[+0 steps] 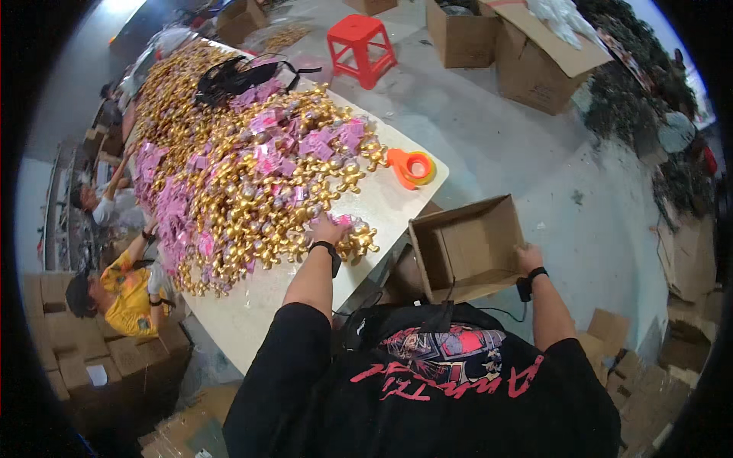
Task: Packing gold and pink ornaments into small cardboard boxes and sealing them with tape.
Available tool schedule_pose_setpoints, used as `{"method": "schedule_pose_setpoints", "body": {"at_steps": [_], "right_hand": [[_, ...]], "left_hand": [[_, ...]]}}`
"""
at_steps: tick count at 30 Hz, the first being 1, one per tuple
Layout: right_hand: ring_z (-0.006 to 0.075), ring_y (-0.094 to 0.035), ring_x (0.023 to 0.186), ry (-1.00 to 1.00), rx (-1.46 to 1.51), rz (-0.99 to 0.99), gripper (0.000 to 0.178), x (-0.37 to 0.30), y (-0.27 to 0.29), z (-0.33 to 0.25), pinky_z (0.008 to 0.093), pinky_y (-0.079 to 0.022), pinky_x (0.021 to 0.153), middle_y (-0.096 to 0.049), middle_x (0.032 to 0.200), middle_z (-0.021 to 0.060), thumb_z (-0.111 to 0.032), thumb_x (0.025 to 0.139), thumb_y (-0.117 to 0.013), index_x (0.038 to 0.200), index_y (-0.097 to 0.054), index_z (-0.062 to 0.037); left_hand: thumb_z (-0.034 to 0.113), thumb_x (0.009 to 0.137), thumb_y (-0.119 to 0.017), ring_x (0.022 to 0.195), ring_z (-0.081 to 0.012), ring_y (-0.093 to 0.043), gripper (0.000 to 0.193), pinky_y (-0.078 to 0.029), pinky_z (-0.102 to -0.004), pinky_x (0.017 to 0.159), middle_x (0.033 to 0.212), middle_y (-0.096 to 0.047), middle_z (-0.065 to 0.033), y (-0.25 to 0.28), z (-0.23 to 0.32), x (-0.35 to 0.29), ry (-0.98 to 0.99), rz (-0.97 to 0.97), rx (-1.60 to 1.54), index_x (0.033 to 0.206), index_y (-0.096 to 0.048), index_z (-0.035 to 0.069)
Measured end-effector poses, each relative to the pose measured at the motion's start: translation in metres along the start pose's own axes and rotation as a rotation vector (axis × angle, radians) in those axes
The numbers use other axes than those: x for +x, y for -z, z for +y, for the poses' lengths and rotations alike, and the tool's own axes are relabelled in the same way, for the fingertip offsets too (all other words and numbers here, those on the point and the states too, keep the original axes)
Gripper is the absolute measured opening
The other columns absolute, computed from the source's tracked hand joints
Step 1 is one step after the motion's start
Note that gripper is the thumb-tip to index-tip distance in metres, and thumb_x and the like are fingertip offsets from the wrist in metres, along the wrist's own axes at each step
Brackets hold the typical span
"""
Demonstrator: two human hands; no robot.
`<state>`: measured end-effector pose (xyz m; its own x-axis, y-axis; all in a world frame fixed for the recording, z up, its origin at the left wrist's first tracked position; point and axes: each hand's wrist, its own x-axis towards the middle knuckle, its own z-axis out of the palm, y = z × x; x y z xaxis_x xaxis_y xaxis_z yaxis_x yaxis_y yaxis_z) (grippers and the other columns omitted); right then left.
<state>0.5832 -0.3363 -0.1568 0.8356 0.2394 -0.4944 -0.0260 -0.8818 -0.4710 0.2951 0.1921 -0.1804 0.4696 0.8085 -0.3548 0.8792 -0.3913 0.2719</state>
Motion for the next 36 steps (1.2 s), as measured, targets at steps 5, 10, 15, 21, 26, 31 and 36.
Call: {"method": "schedule_pose_setpoints", "body": {"at_steps": [5, 10, 15, 21, 26, 31, 36], "right_hand": [[0.0419, -0.061, 0.101, -0.146, -0.074, 0.074, 0.046, -0.035, -0.025, 0.016, 0.0450, -0.048, 0.087, -0.067, 0.106, 0.0240, -0.036, 0.084, -0.063, 0.111, -0.064, 0.0011], [0.0432, -0.062, 0.097, -0.137, 0.114, 0.042, 0.048, -0.024, -0.022, 0.020, 0.0463, -0.049, 0.083, -0.067, 0.098, 0.0276, -0.037, 0.085, -0.065, 0.105, -0.065, 0.0060], [0.0453, -0.062, 0.095, -0.108, -0.101, 0.045, 0.054, 0.008, -0.018, 0.042, 0.0492, -0.049, 0.082, -0.065, 0.093, 0.0316, -0.043, 0.084, -0.059, 0.097, -0.066, 0.0091], [0.0464, -0.060, 0.097, -0.019, -0.111, 0.059, 0.055, 0.005, -0.026, 0.025, 0.0489, -0.048, 0.082, -0.064, 0.094, 0.0315, -0.047, 0.084, -0.056, 0.096, -0.067, 0.0064], [0.0454, -0.060, 0.096, -0.014, -0.024, -0.043, 0.045, 0.017, -0.034, 0.027, 0.0480, -0.048, 0.082, -0.064, 0.100, 0.0285, -0.046, 0.086, -0.057, 0.111, -0.066, -0.0103], [0.0456, -0.060, 0.099, 0.068, -0.106, 0.011, 0.066, 0.024, -0.058, 0.050, 0.0469, -0.048, 0.082, -0.064, 0.098, 0.0317, -0.056, 0.085, -0.057, 0.098, -0.066, 0.0086], [0.0456, -0.062, 0.093, -0.116, 0.090, -0.031, 0.065, -0.005, -0.029, 0.018, 0.0469, -0.048, 0.080, -0.065, 0.093, 0.0319, -0.055, 0.085, -0.058, 0.097, -0.066, 0.0086]], "left_hand": [[0.051, 0.080, -0.068, 0.099, -0.0366, -0.062, 0.067, -0.049, -0.0430, 0.088, 0.109, -0.065, -0.0199, -0.016, 0.033, -0.013, 0.061, 0.194, 0.346, 0.124, -0.051, 0.004], [0.020, 0.086, -0.061, 0.085, -0.0410, -0.063, 0.028, -0.050, -0.0437, 0.077, 0.089, -0.066, -0.0243, 0.044, 0.047, -0.032, -0.094, 0.193, -0.367, 0.106, -0.059, 0.000], [0.015, 0.088, -0.061, 0.081, -0.0227, -0.067, 0.028, -0.053, -0.0338, 0.069, 0.089, -0.068, -0.0170, 0.112, 0.082, -0.071, -0.402, 0.271, -0.523, 0.111, -0.058, 0.000], [0.013, 0.088, -0.058, 0.085, -0.0390, -0.065, 0.022, -0.050, -0.0433, 0.074, 0.090, -0.067, -0.0204, 0.143, 0.188, -0.170, -0.655, -0.025, -0.638, 0.106, -0.055, -0.001], [0.015, 0.089, -0.057, 0.086, -0.0416, -0.062, 0.025, -0.049, -0.0447, 0.074, 0.092, -0.065, -0.0238, 0.122, 0.238, -0.194, -0.778, -0.289, -0.646, 0.109, -0.054, 0.001], [0.006, 0.094, -0.053, 0.103, -0.0145, -0.059, 0.041, -0.048, -0.0310, 0.092, 0.118, -0.061, -0.0081, 0.096, 0.233, -0.175, -0.793, -0.736, -0.868, 0.134, -0.048, 0.003], [0.002, 0.092, -0.055, 0.103, -0.0116, -0.059, 0.048, -0.048, -0.0281, 0.092, 0.120, -0.061, -0.0063, 0.143, 0.237, -0.192, -0.642, -0.995, -0.954, 0.139, -0.045, 0.005]]}}
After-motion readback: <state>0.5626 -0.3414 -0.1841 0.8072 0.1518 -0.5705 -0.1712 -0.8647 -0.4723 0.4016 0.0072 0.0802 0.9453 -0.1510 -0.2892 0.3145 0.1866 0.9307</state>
